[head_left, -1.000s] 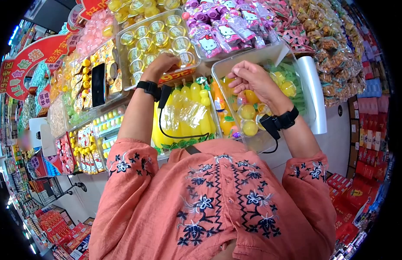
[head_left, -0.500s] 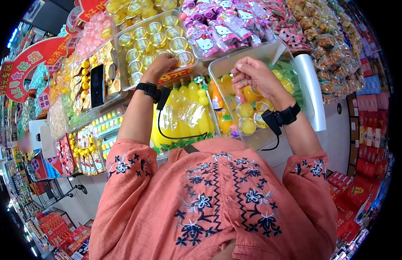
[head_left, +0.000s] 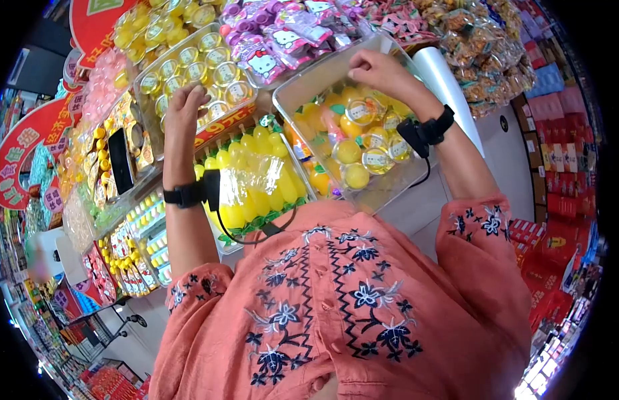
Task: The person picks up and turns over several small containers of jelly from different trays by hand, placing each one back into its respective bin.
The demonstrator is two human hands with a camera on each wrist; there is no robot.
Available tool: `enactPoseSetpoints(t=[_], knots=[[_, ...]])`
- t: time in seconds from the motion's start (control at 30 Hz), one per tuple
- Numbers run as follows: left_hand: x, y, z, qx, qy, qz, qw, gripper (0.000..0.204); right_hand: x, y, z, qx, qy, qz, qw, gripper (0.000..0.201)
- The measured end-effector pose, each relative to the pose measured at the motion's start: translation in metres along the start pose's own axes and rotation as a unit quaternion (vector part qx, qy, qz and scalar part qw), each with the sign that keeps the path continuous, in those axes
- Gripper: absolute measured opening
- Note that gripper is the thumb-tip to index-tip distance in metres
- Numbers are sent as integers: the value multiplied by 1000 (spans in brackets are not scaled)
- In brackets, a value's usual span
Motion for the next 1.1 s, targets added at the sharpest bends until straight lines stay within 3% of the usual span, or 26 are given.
enactPoseSetpoints(t=[0.13,0.27,0.4,0.5,0.63,0.77,0.87,0.9,0.93,1.0,1.1], knots=[[-2,26,28,27,-26,49,998,35,-22,31,1,56,19,143,988,36],[14,42,45,59,-57,83,993,36,-28,61,11,34,-14,374,927,49],[12,47,52,67,-62,81,993,36,-34,73,19,34,-38,436,898,53],[15,46,52,67,-59,93,992,35,-34,82,23,13,-68,468,881,40],[14,50,53,81,-50,128,987,33,-33,93,24,16,-110,457,882,44],[6,54,57,79,-51,128,987,30,-27,83,15,44,-57,363,929,56],[4,55,57,86,-56,128,986,31,-20,63,3,103,14,205,973,56],[1,57,57,92,-59,129,986,32,1,52,9,115,1,169,979,51],[-4,61,57,100,-63,132,984,33,8,47,13,154,58,57,985,49],[-16,73,55,130,-49,122,983,35,18,47,23,219,163,-168,947,45],[-53,98,56,186,1,121,975,40,56,56,35,300,141,-348,877,51]])
Point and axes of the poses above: each hand's wrist, its own z-axis away from the middle knuckle, its own y-axis out of the palm, x = y × z, the point moved 9 cm from there along -z, towards the middle knuckle, and after that the axes turned 14 degrees about y, right-handed, at the moved point
